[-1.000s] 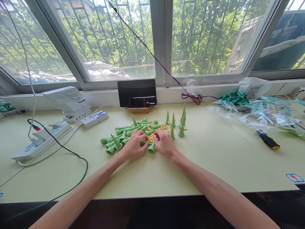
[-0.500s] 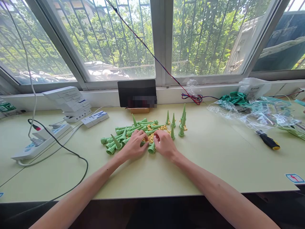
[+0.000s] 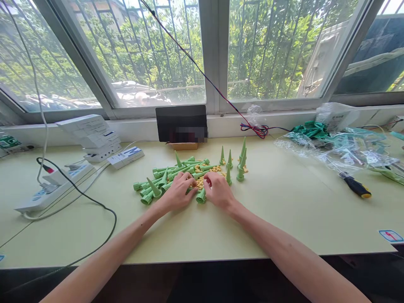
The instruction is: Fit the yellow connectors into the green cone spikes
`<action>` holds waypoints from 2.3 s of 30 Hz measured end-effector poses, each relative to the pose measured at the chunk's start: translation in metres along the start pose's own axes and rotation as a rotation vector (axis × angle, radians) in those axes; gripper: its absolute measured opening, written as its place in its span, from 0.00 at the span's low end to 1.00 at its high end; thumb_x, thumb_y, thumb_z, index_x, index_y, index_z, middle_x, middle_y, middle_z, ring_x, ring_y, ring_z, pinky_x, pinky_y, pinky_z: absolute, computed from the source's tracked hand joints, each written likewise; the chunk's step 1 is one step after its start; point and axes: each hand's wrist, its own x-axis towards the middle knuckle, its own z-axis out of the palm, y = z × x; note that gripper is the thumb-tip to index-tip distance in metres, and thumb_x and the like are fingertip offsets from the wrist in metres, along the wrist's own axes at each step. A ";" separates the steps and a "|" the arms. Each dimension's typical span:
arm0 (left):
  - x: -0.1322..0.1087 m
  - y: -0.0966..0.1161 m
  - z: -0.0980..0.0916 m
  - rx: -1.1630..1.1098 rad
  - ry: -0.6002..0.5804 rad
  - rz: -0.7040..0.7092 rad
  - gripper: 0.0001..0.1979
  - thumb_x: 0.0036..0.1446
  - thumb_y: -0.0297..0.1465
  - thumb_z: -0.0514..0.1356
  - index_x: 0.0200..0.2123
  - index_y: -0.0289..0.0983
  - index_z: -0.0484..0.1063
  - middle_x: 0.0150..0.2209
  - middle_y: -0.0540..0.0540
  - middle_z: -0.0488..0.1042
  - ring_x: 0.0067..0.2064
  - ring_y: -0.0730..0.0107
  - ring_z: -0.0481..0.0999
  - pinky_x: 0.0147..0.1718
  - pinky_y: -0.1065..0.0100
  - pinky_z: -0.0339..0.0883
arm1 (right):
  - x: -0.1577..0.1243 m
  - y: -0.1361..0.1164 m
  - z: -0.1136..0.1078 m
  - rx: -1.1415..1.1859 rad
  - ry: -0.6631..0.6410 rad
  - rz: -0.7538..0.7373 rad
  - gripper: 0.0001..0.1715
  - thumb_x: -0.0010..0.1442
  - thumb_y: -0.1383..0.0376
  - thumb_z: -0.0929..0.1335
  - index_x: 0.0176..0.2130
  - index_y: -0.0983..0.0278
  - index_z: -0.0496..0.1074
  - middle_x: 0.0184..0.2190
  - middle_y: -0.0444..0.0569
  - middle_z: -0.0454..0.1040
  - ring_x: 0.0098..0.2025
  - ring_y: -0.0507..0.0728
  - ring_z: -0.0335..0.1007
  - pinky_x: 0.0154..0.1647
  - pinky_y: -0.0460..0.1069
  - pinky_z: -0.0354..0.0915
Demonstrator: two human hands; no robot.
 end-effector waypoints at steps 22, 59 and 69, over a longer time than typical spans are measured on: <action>0.001 -0.004 0.002 -0.070 0.029 0.019 0.03 0.62 0.31 0.58 0.36 0.39 0.68 0.38 0.45 0.72 0.42 0.57 0.65 0.41 0.57 0.61 | 0.000 0.000 0.000 -0.010 -0.012 0.012 0.06 0.62 0.68 0.63 0.34 0.64 0.70 0.29 0.47 0.73 0.31 0.55 0.68 0.34 0.49 0.63; 0.002 0.005 -0.002 -0.314 0.396 0.200 0.03 0.65 0.29 0.57 0.37 0.39 0.69 0.35 0.47 0.71 0.38 0.68 0.72 0.37 0.68 0.67 | -0.001 -0.014 -0.005 0.176 -0.005 -0.017 0.10 0.66 0.62 0.64 0.37 0.63 0.73 0.32 0.48 0.76 0.34 0.54 0.72 0.28 0.46 0.65; 0.000 0.009 0.000 -0.372 0.406 0.137 0.02 0.62 0.27 0.59 0.37 0.39 0.72 0.34 0.48 0.72 0.35 0.69 0.74 0.35 0.69 0.69 | -0.002 -0.015 -0.006 0.253 -0.065 -0.033 0.11 0.65 0.62 0.66 0.44 0.62 0.76 0.37 0.49 0.80 0.37 0.55 0.76 0.29 0.46 0.68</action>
